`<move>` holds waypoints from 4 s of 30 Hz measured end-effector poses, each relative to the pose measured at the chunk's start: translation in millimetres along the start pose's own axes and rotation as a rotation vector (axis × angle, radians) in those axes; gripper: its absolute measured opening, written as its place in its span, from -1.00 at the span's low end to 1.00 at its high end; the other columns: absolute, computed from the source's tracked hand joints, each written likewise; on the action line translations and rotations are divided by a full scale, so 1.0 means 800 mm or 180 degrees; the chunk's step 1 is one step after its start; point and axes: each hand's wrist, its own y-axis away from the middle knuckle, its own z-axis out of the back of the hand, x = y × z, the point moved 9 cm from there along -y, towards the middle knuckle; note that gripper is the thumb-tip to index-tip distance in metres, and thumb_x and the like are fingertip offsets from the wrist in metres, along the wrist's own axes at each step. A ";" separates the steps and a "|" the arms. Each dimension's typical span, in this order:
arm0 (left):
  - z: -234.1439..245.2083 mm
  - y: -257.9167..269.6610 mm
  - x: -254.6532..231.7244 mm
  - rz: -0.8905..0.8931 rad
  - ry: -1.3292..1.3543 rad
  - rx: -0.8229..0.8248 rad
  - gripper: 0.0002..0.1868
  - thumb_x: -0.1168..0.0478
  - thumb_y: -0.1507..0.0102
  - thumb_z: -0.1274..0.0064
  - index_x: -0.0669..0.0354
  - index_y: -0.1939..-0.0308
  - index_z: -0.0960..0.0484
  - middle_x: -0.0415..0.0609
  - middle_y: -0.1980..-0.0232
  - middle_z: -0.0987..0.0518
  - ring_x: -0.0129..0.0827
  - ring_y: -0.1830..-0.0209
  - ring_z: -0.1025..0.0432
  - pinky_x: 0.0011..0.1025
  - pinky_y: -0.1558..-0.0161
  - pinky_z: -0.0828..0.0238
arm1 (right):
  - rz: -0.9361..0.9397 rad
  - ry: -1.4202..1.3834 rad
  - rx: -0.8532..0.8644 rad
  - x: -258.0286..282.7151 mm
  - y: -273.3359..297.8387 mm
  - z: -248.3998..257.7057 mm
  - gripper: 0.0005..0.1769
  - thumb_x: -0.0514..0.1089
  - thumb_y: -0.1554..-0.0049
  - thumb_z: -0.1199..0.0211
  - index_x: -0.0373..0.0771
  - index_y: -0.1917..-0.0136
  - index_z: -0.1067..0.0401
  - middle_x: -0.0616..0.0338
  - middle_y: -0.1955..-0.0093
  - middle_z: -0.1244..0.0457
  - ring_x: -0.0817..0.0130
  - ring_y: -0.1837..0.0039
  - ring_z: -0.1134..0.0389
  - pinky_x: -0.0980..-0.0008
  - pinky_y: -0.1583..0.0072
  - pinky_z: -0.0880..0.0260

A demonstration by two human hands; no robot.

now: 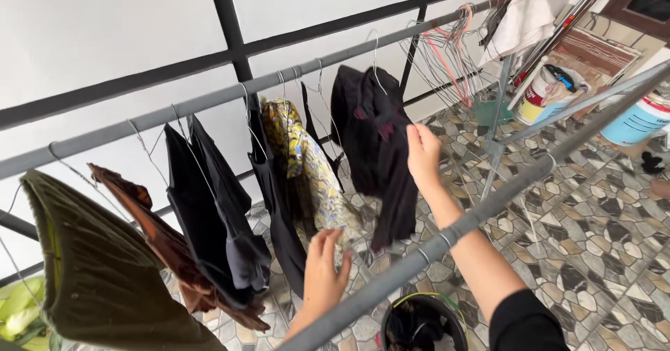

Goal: Hanging various items of clothing from a bucket onto a drying rack using hangers.

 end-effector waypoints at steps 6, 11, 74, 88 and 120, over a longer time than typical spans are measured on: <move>-0.033 0.007 0.022 0.0183 0.0230 0.0252 -0.50 0.28 -0.21 -0.18 0.22 -0.23 -0.47 0.19 -0.18 -0.45 0.09 -0.16 -0.41 -0.17 -0.14 -0.37 | -0.0025 -0.0127 0.0309 -0.069 -0.001 -0.079 -0.74 -0.12 -0.35 -0.16 -0.35 0.10 -0.38 0.33 0.31 -0.12 0.58 0.21 -0.09 0.45 0.15 -0.16; -0.044 0.003 0.030 0.0262 0.0160 0.0293 -0.48 0.28 -0.20 -0.19 0.23 -0.23 -0.45 0.20 -0.21 -0.42 0.13 -0.19 -0.38 -0.15 -0.14 -0.35 | -0.0526 0.0095 0.0735 -0.108 0.049 -0.081 -0.77 -0.12 -0.27 -0.24 -0.32 -0.10 -0.43 0.26 0.20 -0.24 0.49 0.15 -0.23 0.45 0.07 -0.28; -0.686 0.419 0.220 0.0216 -0.1186 0.3579 -0.46 0.29 -0.19 -0.17 -0.02 -0.25 -0.45 0.08 -0.33 -0.31 0.08 -0.28 -0.29 -0.12 -0.12 -0.42 | -0.3390 0.0271 -0.2050 -0.355 0.783 0.491 -0.61 -0.37 -0.27 0.16 -0.24 -0.25 -0.39 0.09 -0.05 -0.31 0.43 0.04 -0.39 0.43 0.05 -0.50; -0.789 0.572 0.331 0.0080 -0.2462 0.5100 -0.14 0.11 -0.04 -0.42 -0.15 -0.37 -0.32 0.02 -0.53 -0.02 0.05 -0.52 0.00 0.05 -0.24 -0.35 | -0.3284 0.1489 -0.1887 -0.401 0.913 0.409 -0.74 -0.37 -0.25 0.06 -0.31 -0.15 -0.38 0.12 -0.06 -0.23 0.52 0.15 -0.23 0.45 0.12 -0.28; -0.700 0.418 0.217 0.0034 -0.0254 0.2514 -0.82 0.18 -0.22 -0.13 0.11 0.11 -0.63 0.11 0.05 -0.63 0.08 0.10 -0.50 -0.09 0.05 -0.42 | -0.2226 0.2162 -0.0374 -0.310 0.865 0.315 0.02 0.04 0.35 -0.57 -0.46 -0.26 -0.23 -0.22 -0.13 -0.15 -0.17 -0.10 -0.22 0.08 -0.10 -0.27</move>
